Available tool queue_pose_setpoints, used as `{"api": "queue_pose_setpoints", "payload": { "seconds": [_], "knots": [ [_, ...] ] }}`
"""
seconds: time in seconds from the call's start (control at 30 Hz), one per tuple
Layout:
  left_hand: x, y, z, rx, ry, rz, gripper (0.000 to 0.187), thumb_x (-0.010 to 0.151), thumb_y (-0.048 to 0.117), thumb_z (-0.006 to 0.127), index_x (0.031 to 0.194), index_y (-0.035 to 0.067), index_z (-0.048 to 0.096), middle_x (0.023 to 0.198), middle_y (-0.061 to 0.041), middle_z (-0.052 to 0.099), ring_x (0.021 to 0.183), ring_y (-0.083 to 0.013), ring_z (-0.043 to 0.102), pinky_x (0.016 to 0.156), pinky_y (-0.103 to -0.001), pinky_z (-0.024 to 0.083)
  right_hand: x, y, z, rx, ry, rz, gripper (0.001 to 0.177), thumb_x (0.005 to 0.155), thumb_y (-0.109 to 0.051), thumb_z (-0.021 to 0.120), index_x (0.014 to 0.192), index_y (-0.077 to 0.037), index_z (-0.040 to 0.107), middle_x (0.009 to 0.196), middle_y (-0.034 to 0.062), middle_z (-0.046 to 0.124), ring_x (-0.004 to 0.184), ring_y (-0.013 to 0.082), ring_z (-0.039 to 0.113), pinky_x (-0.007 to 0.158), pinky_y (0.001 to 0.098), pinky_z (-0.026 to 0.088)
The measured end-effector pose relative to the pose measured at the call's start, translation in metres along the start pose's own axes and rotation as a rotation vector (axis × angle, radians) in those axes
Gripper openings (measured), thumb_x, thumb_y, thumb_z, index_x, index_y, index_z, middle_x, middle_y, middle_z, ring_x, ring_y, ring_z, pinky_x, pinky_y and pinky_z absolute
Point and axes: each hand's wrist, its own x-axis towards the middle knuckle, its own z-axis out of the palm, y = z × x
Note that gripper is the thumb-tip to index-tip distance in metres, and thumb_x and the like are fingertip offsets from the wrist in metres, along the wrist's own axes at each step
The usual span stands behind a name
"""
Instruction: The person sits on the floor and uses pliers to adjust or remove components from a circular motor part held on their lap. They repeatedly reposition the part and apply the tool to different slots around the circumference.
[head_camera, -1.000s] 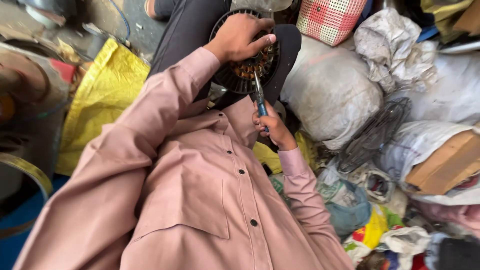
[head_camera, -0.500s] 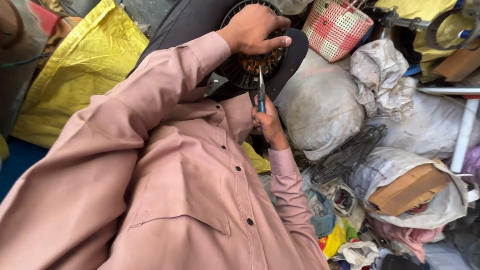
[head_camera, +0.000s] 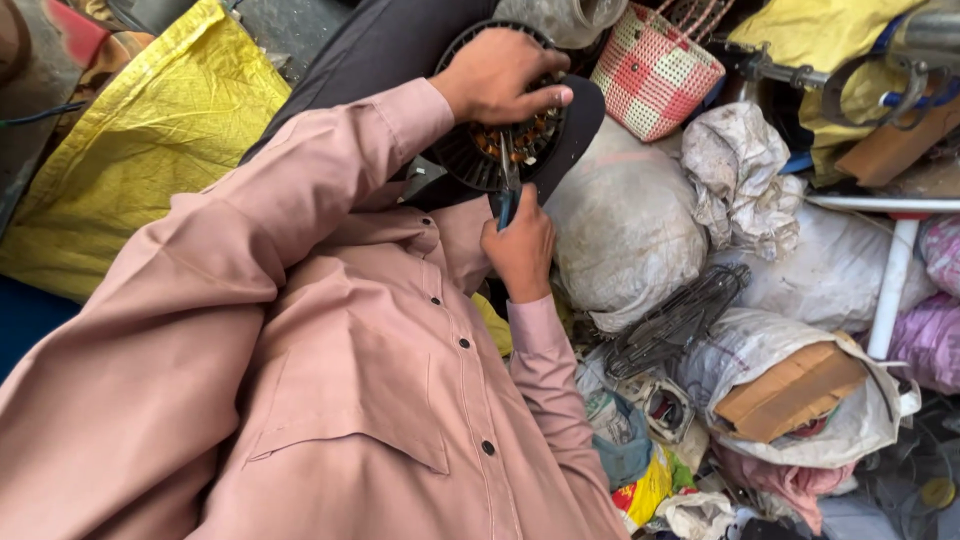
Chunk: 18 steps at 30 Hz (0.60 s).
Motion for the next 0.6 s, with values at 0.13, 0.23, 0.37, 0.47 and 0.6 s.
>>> {"api": "queue_pose_setpoints", "payload": {
  "seconds": [0.13, 0.23, 0.37, 0.47, 0.6],
  "knots": [
    [0.000, -0.001, 0.000, 0.027, 0.007, 0.009, 0.061, 0.108, 0.055, 0.051, 0.126, 0.001, 0.072, 0.088, -0.022, 0.072, 0.084, -0.0419, 0.068, 0.077, -0.053, 0.052, -0.002, 0.034, 0.020, 0.268, -0.101, 0.025, 0.027, 0.078, -0.004, 0.064, 0.101, -0.003, 0.050, 0.075, 0.0186, 0.061, 0.067, 0.0381, 0.060, 0.062, 0.0488, 0.047],
    [0.000, 0.001, -0.002, 0.049, -0.017, 0.015, 0.062, 0.108, 0.056, 0.050, 0.126, 0.001, 0.072, 0.087, -0.021, 0.072, 0.083, -0.0415, 0.068, 0.075, -0.053, 0.052, -0.003, 0.052, 0.019, 1.071, -0.449, 0.267, 0.024, 0.084, 0.000, 0.060, 0.103, -0.007, 0.048, 0.076, 0.0065, 0.050, 0.061, 0.0208, 0.047, 0.053, 0.0358, 0.039],
    [-0.001, 0.001, 0.000, 0.061, -0.039, 0.004, 0.061, 0.109, 0.055, 0.049, 0.128, 0.002, 0.072, 0.086, -0.021, 0.072, 0.081, -0.0406, 0.068, 0.074, -0.053, 0.051, -0.003, 0.047, 0.009, 2.180, -0.918, 0.496, 0.026, 0.088, 0.001, 0.057, 0.107, -0.013, 0.045, 0.077, -0.0024, 0.038, 0.059, 0.0068, 0.034, 0.047, 0.0232, 0.030],
    [-0.001, 0.006, 0.000, 0.063, -0.040, -0.018, 0.060, 0.108, 0.054, 0.049, 0.128, 0.003, 0.072, 0.085, -0.020, 0.072, 0.080, -0.0401, 0.068, 0.073, -0.052, 0.051, -0.014, 0.038, 0.017, 2.064, -0.756, 0.482, 0.028, 0.088, 0.000, 0.058, 0.108, -0.013, 0.043, 0.077, -0.0018, 0.038, 0.058, 0.0063, 0.033, 0.048, 0.0231, 0.027],
    [-0.003, 0.003, 0.004, 0.084, -0.035, -0.010, 0.060, 0.108, 0.054, 0.050, 0.128, 0.003, 0.072, 0.085, -0.020, 0.072, 0.080, -0.0399, 0.068, 0.073, -0.052, 0.052, -0.023, 0.031, 0.039, 1.877, -0.580, 0.468, 0.028, 0.085, 0.001, 0.057, 0.107, -0.012, 0.044, 0.075, -0.0013, 0.040, 0.055, 0.0060, 0.033, 0.047, 0.0231, 0.027]
  ]
}}
